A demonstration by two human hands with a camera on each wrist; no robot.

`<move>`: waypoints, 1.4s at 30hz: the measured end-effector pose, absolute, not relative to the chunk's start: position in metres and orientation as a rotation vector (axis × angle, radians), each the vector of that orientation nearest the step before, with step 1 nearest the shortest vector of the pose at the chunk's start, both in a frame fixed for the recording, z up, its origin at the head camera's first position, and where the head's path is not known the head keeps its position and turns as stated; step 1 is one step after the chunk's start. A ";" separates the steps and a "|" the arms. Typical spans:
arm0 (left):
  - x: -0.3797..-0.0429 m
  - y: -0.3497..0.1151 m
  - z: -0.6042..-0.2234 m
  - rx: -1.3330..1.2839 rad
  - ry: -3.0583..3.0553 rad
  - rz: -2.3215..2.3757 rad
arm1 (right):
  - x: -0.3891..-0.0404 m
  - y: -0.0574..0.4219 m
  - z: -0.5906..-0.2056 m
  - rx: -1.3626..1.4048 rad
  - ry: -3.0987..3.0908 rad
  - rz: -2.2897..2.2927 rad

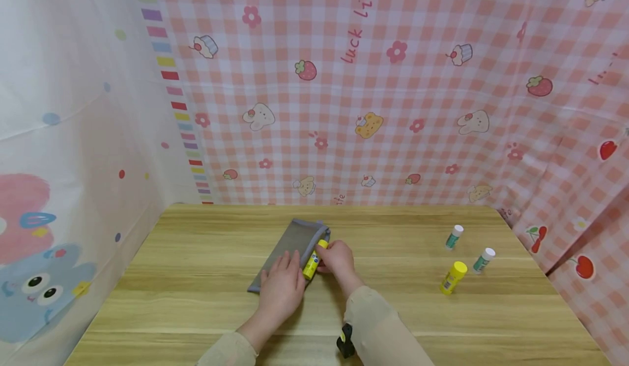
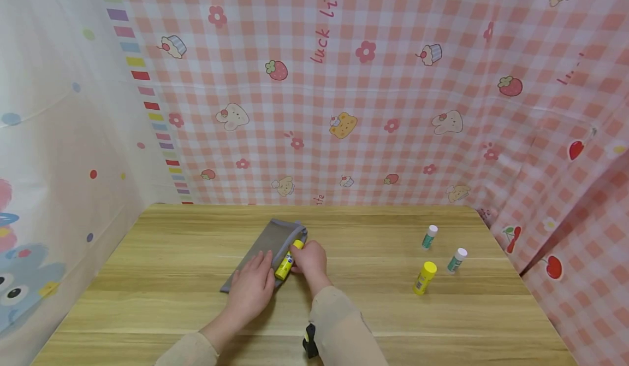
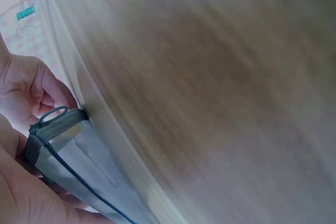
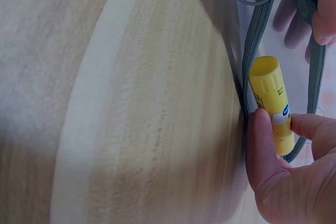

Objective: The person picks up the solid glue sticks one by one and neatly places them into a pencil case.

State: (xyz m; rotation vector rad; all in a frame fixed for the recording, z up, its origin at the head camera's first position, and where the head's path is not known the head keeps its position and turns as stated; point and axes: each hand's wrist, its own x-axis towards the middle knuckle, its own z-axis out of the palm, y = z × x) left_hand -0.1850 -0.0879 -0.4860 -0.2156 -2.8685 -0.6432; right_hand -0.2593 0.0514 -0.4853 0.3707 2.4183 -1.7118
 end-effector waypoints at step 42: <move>-0.184 -0.087 -0.487 -0.224 -2.846 -0.586 | -0.233 0.077 -0.468 -0.084 2.609 -1.708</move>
